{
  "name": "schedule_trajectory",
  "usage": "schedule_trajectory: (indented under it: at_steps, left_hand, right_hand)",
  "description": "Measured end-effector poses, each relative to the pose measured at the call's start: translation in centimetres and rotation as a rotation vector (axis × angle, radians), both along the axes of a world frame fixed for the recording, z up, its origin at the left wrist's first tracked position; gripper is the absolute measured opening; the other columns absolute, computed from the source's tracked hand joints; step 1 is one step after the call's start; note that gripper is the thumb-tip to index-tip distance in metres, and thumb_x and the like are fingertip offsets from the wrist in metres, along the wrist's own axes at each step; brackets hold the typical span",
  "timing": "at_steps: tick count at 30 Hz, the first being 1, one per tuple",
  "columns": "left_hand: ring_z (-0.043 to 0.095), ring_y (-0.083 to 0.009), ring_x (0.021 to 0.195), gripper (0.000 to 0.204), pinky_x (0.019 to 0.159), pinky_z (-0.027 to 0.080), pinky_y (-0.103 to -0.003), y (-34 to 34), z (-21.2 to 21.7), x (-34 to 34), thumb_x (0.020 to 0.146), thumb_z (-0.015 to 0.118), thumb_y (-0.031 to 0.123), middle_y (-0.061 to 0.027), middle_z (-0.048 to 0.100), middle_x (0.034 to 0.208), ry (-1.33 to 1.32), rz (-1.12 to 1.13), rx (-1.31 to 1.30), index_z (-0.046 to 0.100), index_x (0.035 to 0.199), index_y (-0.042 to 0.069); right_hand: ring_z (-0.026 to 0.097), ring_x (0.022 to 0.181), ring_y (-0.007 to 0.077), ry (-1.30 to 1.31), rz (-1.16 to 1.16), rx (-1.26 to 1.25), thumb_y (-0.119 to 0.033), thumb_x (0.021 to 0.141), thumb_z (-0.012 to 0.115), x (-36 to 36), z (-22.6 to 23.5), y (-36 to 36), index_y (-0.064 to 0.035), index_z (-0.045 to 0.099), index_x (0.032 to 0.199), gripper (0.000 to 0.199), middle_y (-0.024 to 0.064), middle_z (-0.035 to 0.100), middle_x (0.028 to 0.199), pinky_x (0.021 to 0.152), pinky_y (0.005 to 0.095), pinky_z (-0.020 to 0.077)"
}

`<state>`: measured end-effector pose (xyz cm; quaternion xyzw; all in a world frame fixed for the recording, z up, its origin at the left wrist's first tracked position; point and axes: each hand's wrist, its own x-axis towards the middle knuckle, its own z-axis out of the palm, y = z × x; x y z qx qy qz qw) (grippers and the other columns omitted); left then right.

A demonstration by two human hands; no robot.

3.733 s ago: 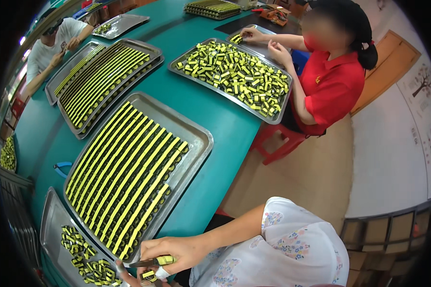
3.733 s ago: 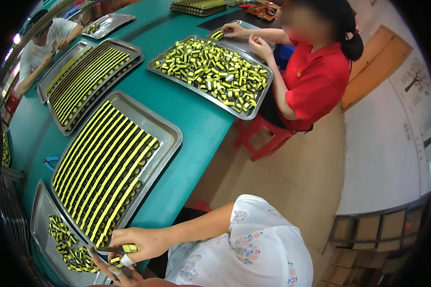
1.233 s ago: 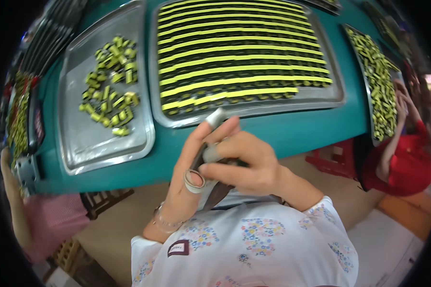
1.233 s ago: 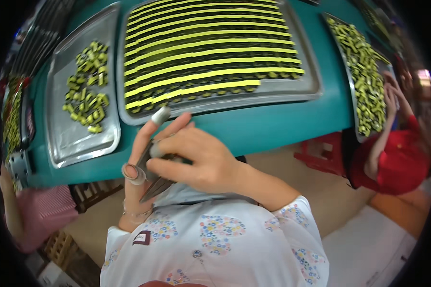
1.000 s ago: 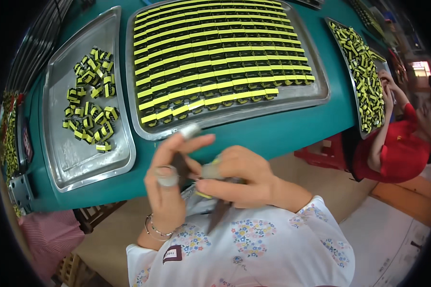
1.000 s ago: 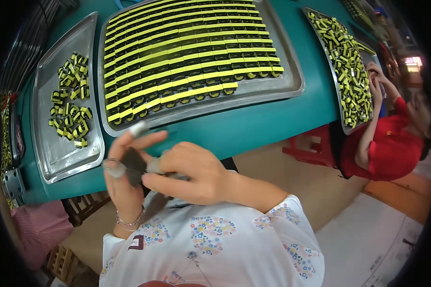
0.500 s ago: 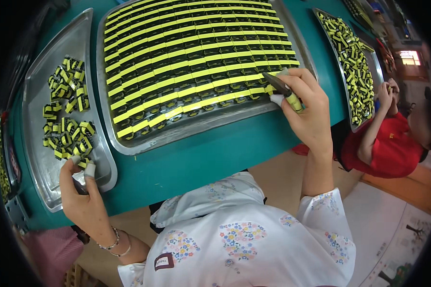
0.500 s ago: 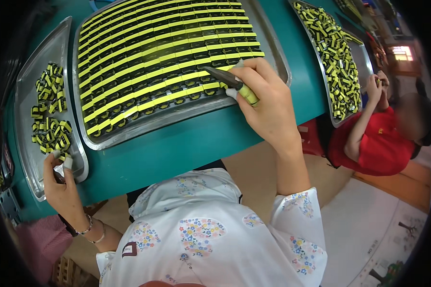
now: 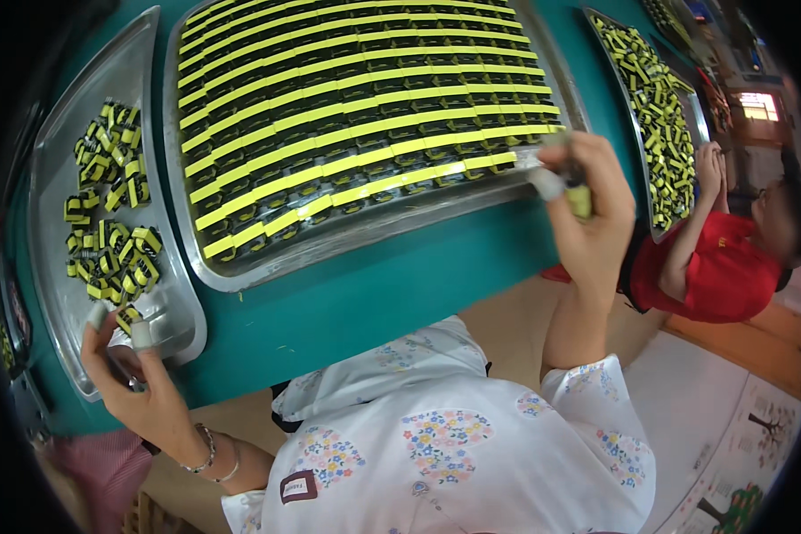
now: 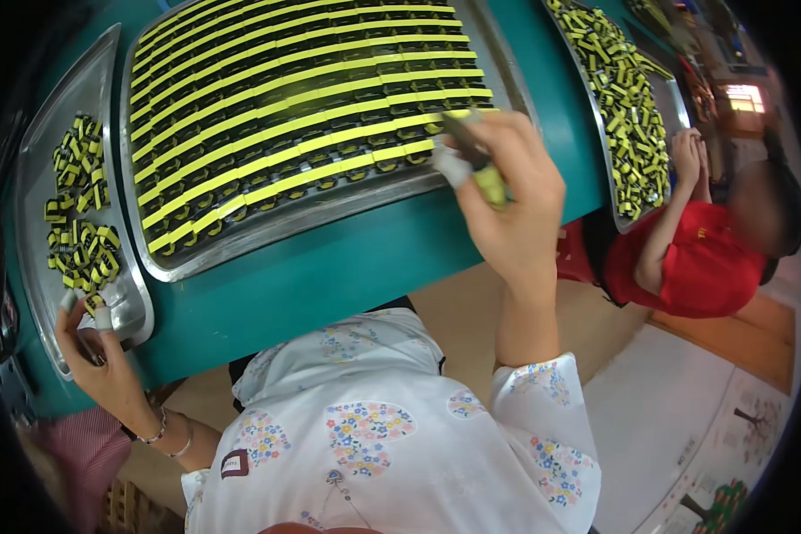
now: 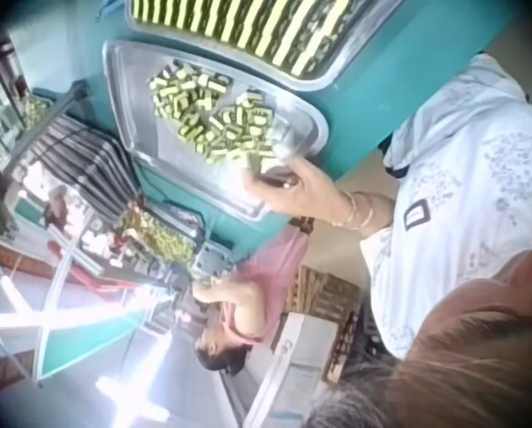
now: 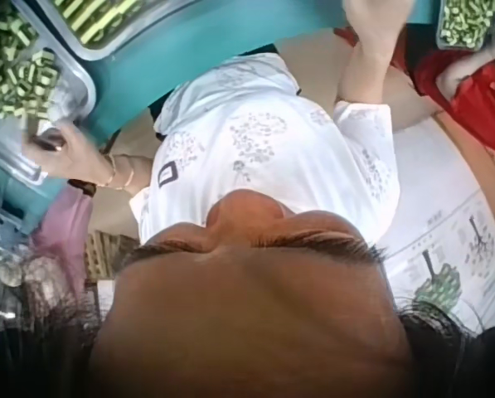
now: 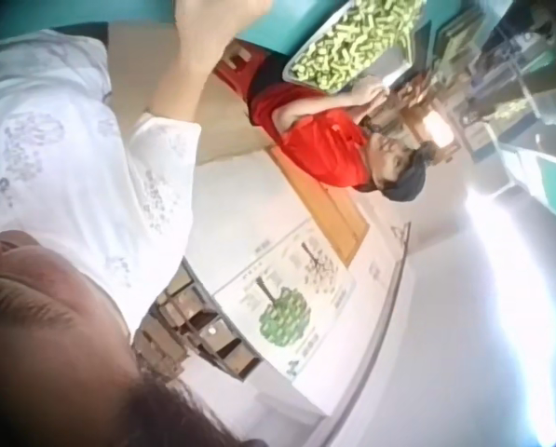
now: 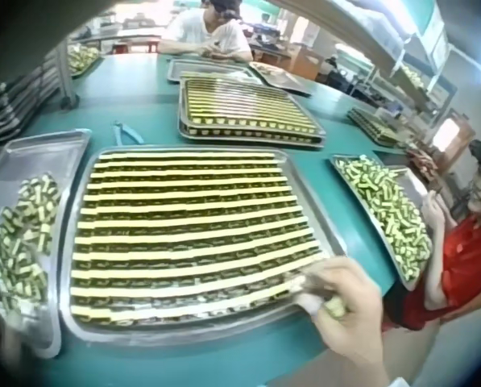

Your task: Assembling small electronic components into organized rows on a metal tray at a factory workbench.

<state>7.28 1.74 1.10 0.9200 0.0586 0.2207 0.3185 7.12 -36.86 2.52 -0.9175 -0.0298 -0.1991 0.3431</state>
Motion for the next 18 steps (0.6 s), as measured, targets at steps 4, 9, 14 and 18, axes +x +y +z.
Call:
schedule_trajectory:
  at_steps: [4, 9, 14, 18]
  left_hand:
    - [0.049, -0.0093, 0.06, 0.044, 0.051, 0.042, -0.022, -2.5, 0.8, -1.3, 0.088, 0.056, 0.02, -0.0152, 0.059, 0.107, -0.084, -0.055, -0.615, 0.047, 0.122, -0.007]
    - [0.063, -0.0229, 0.077, 0.04, 0.056, 0.058, -0.033, -8.0, 0.4, -1.9, 0.083, 0.064, 0.012, -0.0217, 0.056, 0.107, 0.301, -0.484, -1.428, 0.048, 0.117, -0.001]
    - [0.058, -0.0164, 0.076, 0.052, 0.058, 0.053, -0.028, -10.0, 1.0, -2.2, 0.08, 0.069, 0.02, -0.023, 0.054, 0.115, 0.453, -0.513, -1.4, 0.047, 0.119, -0.008]
    - [0.058, -0.0146, 0.077, 0.053, 0.06, 0.052, -0.027, -9.5, 0.5, -2.5, 0.08, 0.07, 0.02, -0.0205, 0.058, 0.108, 0.48, -0.559, -1.369, 0.047, 0.121, -0.006]
  right_hand:
    - [0.055, 0.073, 0.016, -0.077, 0.156, 0.702, -0.014, 0.082, 0.064, -2.1, -1.0, 2.8, 0.0017, 0.056, 0.089, 0.019, 0.0085, 0.057, 0.086, 0.067, 0.0281, 0.046]
    - [0.055, 0.075, 0.0191, 0.097, 0.471, 0.805, -0.031, 0.08, 0.068, -3.4, -3.0, 7.5, 0.0007, 0.057, 0.093, 0.036, 0.0136, 0.057, 0.088, 0.065, 0.0292, 0.0449]
    - [0.057, 0.075, 0.0232, 0.179, 0.499, 0.596, -0.018, 0.072, 0.072, -3.1, -2.3, 7.3, 0.0012, 0.06, 0.107, 0.041, 0.0133, 0.06, 0.089, 0.063, 0.0302, 0.0451]
    - [0.057, 0.077, 0.0194, 0.232, 0.45, 0.445, -0.029, 0.076, 0.071, -2.9, -1.1, 7.9, 0.0024, 0.061, 0.1, 0.041, 0.0112, 0.059, 0.086, 0.066, 0.0294, 0.0445]
